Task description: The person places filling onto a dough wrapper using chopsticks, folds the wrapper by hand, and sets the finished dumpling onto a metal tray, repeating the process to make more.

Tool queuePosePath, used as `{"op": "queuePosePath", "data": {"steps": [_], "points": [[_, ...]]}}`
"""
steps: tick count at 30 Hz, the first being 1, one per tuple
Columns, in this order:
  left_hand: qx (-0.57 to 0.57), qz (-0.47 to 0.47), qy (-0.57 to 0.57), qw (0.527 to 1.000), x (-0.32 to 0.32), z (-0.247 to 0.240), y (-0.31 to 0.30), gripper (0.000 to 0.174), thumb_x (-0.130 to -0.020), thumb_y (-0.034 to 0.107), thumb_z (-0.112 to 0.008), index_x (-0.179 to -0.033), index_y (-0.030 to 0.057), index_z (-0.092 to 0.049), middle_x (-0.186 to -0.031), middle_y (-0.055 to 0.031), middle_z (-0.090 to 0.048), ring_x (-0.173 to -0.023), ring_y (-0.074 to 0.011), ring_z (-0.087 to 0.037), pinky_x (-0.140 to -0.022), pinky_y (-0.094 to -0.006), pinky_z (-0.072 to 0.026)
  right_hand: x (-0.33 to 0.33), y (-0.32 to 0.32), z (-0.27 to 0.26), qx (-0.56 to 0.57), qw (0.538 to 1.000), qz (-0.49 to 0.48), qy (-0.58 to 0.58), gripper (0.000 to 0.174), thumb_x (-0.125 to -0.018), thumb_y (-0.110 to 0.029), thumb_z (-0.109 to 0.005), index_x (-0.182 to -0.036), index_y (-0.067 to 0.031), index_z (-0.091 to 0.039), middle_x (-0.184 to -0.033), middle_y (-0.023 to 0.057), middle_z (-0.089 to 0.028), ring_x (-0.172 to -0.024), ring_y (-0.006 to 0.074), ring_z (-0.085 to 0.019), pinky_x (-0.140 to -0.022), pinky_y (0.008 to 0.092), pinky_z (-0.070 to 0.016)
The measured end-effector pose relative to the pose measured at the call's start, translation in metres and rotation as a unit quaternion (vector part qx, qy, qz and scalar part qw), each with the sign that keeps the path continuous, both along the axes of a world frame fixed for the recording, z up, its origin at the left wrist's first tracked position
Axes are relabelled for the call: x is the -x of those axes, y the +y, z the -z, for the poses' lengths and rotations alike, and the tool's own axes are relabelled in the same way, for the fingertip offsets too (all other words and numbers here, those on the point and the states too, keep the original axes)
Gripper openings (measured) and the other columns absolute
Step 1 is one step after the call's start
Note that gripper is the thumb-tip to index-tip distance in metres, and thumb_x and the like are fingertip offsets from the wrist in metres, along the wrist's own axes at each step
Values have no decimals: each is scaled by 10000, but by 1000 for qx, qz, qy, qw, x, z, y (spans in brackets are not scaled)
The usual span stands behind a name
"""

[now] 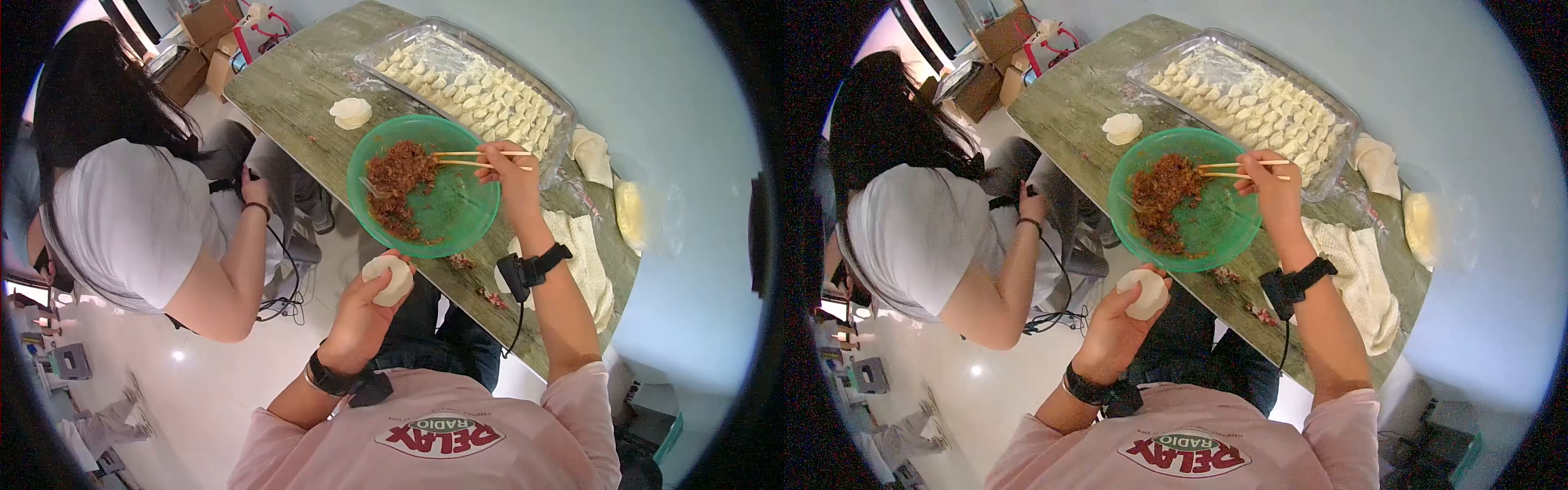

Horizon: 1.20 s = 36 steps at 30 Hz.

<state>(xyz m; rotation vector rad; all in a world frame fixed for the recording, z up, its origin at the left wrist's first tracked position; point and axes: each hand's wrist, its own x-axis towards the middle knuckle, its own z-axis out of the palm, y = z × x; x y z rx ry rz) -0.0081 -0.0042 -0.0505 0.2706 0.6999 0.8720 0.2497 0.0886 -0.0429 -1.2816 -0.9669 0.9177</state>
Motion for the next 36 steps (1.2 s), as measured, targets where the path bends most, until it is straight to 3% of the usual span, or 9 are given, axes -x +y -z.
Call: {"op": "queuePosePath", "data": {"steps": [6, 18, 26, 33, 36], "points": [[0, 7, -9, 1000, 2, 2, 2, 378, -898, 138, -504, -1245, 9, -428, -1164, -95, -536, -1115, -201, -523, -936, -321, -416, 11, 4, 4, 36, 998, -30, 45, 203, -880, -146, -559, -928, 43, -617, -736, 69, -592, -538, 130, -593, -476, 229, -482], [-14, 15, -4, 1000, 4, 0, 0, 375, -891, 169, -525, -1221, 5, -454, -1173, -117, -550, -1127, -226, -518, -954, -341, -421, 30, 13, 16, 13, 990, 62, 128, 237, -896, -152, -543, -851, 75, -594, -713, 126, -612, -540, 172, -609, -477, 260, -516], [34, 10, -77, 996, 10, -17, 8, 346, -906, 181, -504, -1198, 3, -453, -1178, -100, -550, -1134, -213, -509, -982, -325, -383, 20, 7, 14, 11, 973, 52, 223, 230, -913, -159, -516, -914, 63, -579, -776, 142, -624, -644, 191, -632, -578, 270, -544], [-21, -5, -78, 997, -18, -30, 38, 355, -946, 251, -431, -1193, -2, -455, -1188, -120, -547, -1133, -239, -509, -993, -353, -389, 14, -41, -34, -28, 967, 49, 250, 237, -920, -176, -497, -945, 46, -577, -813, 132, -624, -664, 202, -624, -585, 289, -527], [-16, -4, -93, 995, -30, -21, 47, 366, -957, 284, -409, -1195, 10, -455, -1200, -110, -541, -1129, -230, -509, -995, -352, -386, 20, -84, -59, -55, 983, 15, 174, 229, -919, -170, -491, -960, 41, -570, -807, 128, -622, -660, 208, -620, -594, 298, -522]]}}
